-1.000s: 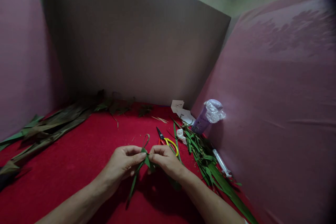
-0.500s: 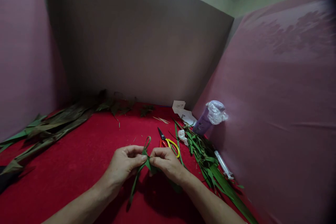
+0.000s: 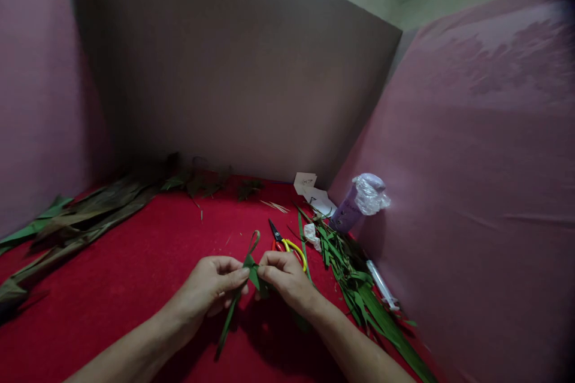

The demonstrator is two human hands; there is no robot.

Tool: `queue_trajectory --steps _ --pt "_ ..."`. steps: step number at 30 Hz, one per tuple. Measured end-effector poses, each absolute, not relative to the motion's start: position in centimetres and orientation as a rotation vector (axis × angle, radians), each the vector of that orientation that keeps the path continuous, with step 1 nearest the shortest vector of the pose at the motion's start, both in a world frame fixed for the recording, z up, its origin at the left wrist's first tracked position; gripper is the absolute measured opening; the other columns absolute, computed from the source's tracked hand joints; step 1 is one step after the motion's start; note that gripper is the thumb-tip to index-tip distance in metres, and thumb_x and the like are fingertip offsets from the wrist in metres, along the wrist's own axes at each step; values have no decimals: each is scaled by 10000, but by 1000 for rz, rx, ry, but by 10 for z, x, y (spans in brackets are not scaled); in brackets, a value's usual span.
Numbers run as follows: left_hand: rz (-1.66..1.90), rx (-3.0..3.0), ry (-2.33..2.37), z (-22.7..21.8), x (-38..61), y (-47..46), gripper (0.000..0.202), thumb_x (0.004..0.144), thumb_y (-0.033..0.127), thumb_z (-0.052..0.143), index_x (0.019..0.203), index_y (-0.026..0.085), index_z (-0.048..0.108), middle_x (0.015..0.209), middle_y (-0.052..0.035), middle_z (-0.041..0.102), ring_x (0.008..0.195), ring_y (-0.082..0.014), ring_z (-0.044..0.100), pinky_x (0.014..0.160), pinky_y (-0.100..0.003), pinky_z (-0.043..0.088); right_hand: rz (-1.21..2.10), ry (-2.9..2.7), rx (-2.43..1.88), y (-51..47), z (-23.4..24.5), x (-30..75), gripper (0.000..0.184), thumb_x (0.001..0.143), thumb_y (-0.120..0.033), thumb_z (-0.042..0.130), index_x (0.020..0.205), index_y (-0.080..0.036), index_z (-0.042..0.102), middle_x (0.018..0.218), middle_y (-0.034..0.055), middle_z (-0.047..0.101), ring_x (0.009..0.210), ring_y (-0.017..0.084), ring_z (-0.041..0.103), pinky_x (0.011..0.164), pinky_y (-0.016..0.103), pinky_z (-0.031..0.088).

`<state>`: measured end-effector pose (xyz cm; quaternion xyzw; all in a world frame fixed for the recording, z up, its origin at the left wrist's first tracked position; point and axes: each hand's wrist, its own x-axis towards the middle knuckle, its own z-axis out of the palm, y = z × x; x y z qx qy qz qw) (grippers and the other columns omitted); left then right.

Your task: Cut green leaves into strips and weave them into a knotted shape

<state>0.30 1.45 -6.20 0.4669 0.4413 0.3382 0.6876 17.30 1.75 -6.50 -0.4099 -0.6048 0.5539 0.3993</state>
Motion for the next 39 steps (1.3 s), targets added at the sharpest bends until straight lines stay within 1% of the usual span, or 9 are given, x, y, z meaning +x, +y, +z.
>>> queue_trajectory --steps 2,4,11,19,23,27,31,34,39 --pt "754 1020 961 -64 2 16 328 643 431 673 613 129 549 536 -7 586 352 -30 342 358 -186 116 1398 -1538 -1028 18 -65 174 171 717 -250 509 574 -156 510 481 -27 519 449 86 466 470 199 355" --pt "743 990 961 -65 2 17 331 640 431 673 599 131 538 521 0 577 343 -26 333 357 -187 106 1394 -1549 -1021 17 -64 175 180 723 -258 514 575 -156 509 492 -27 520 461 86 472 480 199 354" --pt "770 976 1004 -60 5 14 352 630 442 665 539 134 522 440 36 507 307 -11 251 347 -185 73 1392 -1586 -1024 16 -65 175 210 739 -296 523 584 -156 495 511 -27 499 479 91 460 484 205 338" --pt "817 1009 1050 -61 7 14 337 634 427 662 534 135 527 411 45 483 311 -15 246 347 -183 84 1362 -1617 -1036 15 -65 175 223 741 -291 521 565 -159 476 499 -31 467 475 88 427 472 203 320" --pt "805 1078 1073 -58 8 15 319 618 426 673 574 132 557 446 30 537 305 -16 263 340 -183 108 1333 -1636 -1034 16 -69 176 212 753 -270 510 575 -161 474 507 -31 456 484 95 426 478 211 316" --pt "831 1068 1067 -56 8 13 293 622 409 673 604 139 559 442 53 519 304 -13 243 340 -180 116 1274 -1679 -1072 17 -67 177 201 766 -245 500 586 -156 487 522 -42 427 493 81 395 476 194 304" --pt "840 1091 1075 -56 9 11 298 636 414 661 591 141 549 424 65 481 312 -14 233 345 -182 115 1219 -1644 -1059 17 -62 176 261 826 -335 477 635 -158 495 538 -50 415 486 72 372 459 181 303" --pt "851 1116 1081 -58 12 11 292 628 402 669 578 137 557 414 68 459 324 -19 243 352 -184 119 1253 -1598 -1036 17 -63 174 265 805 -381 528 663 -159 501 534 -53 439 459 69 389 443 180 316" --pt "866 1138 1052 -59 13 8 247 643 361 666 586 135 583 460 32 543 355 -33 312 372 -188 177 1358 -1529 -973 18 -72 173 265 781 -397 567 681 -156 519 522 -51 474 422 65 415 433 182 343"
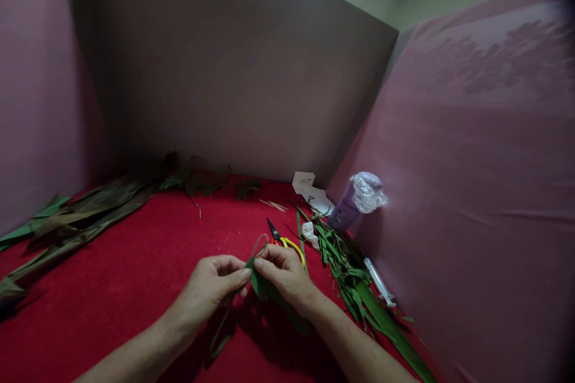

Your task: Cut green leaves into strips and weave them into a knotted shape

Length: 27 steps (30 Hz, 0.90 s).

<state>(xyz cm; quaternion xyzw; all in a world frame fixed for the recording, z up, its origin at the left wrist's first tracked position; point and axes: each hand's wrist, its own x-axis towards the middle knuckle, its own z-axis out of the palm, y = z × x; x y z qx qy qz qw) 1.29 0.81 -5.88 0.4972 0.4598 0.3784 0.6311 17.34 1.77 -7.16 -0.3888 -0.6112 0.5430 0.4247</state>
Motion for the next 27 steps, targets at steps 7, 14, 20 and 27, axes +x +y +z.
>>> queue_trajectory --steps 7,14,20,27 --pt "880 1102 1029 -55 12 5 232 656 354 667 598 137 608 468 31 552 378 -43 367 392 -182 244 1360 -1497 -965 18 -70 172 279 779 -409 571 676 -157 509 523 -50 469 418 65 415 415 181 350" --pt "819 1080 1015 -53 14 1 285 666 415 651 598 144 597 526 -11 597 455 -93 481 422 -194 310 1329 -1484 -980 18 -67 172 271 739 -388 609 646 -154 508 522 -51 453 428 57 375 414 174 314" --pt "819 1102 1014 -55 13 4 360 690 481 608 559 147 582 461 20 540 395 -60 381 393 -185 232 1334 -1517 -1000 17 -67 175 287 732 -397 619 631 -150 511 528 -46 451 444 59 364 424 178 287" --pt "840 1040 988 -53 9 6 331 669 462 632 596 140 624 532 -14 601 431 -94 457 431 -210 306 1339 -1559 -1006 21 -66 178 378 819 -486 496 695 -138 579 536 -43 402 479 74 334 457 199 265"
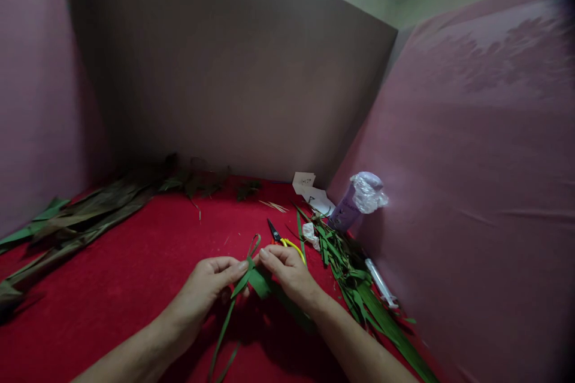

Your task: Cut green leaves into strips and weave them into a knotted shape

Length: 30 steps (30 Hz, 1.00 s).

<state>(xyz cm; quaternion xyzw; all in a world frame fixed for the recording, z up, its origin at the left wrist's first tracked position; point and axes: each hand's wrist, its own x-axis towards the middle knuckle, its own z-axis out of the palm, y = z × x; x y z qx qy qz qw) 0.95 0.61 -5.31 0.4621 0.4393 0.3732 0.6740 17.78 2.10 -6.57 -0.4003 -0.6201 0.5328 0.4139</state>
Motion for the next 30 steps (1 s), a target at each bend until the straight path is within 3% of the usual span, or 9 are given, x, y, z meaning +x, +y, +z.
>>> queue_trajectory --steps 7,14,20,30 --pt "856 980 991 -54 8 5 314 667 451 638 679 137 652 572 -27 614 461 -117 502 455 -228 343 1307 -1605 -1006 21 -58 182 383 811 -482 518 700 -122 589 554 -40 412 497 72 335 481 202 268" --pt "896 1038 1048 -63 8 10 310 692 448 628 630 146 599 472 61 424 417 -60 328 415 -196 233 1542 -1600 -1028 19 -59 183 329 678 -440 668 664 -133 551 586 -10 551 520 85 469 538 212 355" --pt "885 1062 1026 -60 9 7 351 718 489 583 644 146 587 454 78 339 406 -54 253 397 -197 174 1597 -1536 -1039 19 -55 183 284 626 -362 689 579 -142 517 516 -25 549 460 73 469 501 200 345" --pt "901 1124 995 -60 6 10 275 699 421 632 670 148 628 542 35 496 446 -62 356 431 -192 257 1617 -1546 -1037 16 -52 182 271 628 -341 681 572 -140 509 508 -27 544 451 69 464 481 193 330"
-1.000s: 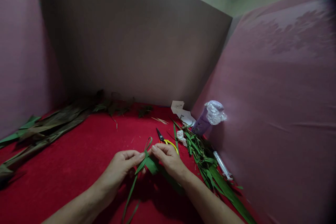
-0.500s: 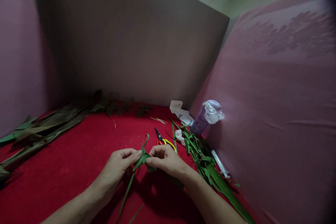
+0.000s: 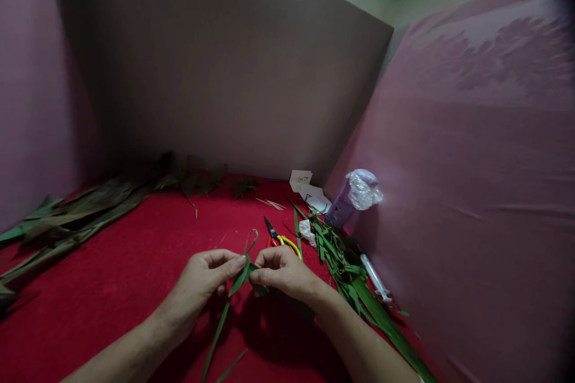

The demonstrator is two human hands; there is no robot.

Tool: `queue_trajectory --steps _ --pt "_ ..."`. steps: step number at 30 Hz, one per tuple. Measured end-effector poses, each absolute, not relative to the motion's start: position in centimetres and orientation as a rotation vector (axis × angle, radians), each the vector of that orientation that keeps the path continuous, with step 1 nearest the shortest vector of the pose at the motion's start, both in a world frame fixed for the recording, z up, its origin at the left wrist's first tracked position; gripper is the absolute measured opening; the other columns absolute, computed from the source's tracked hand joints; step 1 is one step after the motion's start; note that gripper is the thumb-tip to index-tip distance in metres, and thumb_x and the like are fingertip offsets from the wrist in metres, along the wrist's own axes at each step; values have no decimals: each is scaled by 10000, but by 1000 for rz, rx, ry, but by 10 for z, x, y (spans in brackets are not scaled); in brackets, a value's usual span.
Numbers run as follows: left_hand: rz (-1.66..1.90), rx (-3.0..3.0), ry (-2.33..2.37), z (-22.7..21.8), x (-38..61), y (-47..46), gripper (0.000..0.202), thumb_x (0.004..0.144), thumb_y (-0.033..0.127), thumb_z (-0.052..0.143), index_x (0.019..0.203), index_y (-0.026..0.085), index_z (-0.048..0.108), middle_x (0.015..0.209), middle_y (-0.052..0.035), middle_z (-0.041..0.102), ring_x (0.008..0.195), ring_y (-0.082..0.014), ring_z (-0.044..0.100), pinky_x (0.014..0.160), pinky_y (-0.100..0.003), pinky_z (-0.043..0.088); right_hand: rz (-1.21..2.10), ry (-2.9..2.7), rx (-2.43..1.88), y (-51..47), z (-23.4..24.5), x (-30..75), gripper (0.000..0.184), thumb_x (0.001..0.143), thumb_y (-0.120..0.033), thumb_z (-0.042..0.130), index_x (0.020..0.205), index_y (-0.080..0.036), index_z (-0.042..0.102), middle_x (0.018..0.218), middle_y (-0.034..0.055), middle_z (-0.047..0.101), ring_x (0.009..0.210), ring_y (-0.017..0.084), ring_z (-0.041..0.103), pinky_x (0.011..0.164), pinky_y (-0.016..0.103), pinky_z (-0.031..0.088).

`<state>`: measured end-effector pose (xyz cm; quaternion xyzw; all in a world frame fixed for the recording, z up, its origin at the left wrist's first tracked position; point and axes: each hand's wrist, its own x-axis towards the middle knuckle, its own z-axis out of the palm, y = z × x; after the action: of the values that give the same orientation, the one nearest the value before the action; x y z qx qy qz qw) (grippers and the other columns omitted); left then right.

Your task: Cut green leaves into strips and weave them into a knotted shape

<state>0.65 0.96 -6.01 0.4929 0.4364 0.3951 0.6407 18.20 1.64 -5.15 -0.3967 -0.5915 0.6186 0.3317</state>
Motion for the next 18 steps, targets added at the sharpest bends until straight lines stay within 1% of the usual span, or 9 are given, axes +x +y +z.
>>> queue_trajectory --steps 2,9,12,16,18 --pt "914 1147 1003 -59 7 10 268 689 415 642 663 148 632 541 35 503 452 -66 362 434 -194 260 1619 -1552 -1052 16 -50 181 283 620 -355 687 571 -140 510 506 -26 542 454 71 465 483 197 329" --pt "931 1137 1077 -57 8 11 275 646 425 665 609 158 609 462 63 425 410 -67 293 392 -200 202 1634 -1551 -1030 17 -52 181 302 612 -385 706 636 -132 543 541 -25 555 485 73 475 512 201 342" --pt "938 1141 1068 -57 7 12 276 631 428 675 613 158 623 471 54 450 419 -73 318 403 -201 223 1613 -1554 -1034 18 -55 182 297 625 -383 699 621 -133 539 530 -27 546 475 73 468 501 200 334" --pt "906 1132 1013 -56 7 11 276 654 428 656 663 153 649 533 28 527 449 -78 378 443 -204 279 1607 -1542 -1045 18 -55 183 277 626 -359 693 607 -139 527 519 -30 539 469 73 466 488 196 327" --pt "895 1142 1007 -55 7 11 276 659 424 655 667 147 648 531 31 520 446 -72 372 440 -202 274 1618 -1547 -1044 18 -55 183 260 630 -346 685 607 -140 529 526 -30 544 473 72 466 490 195 330"
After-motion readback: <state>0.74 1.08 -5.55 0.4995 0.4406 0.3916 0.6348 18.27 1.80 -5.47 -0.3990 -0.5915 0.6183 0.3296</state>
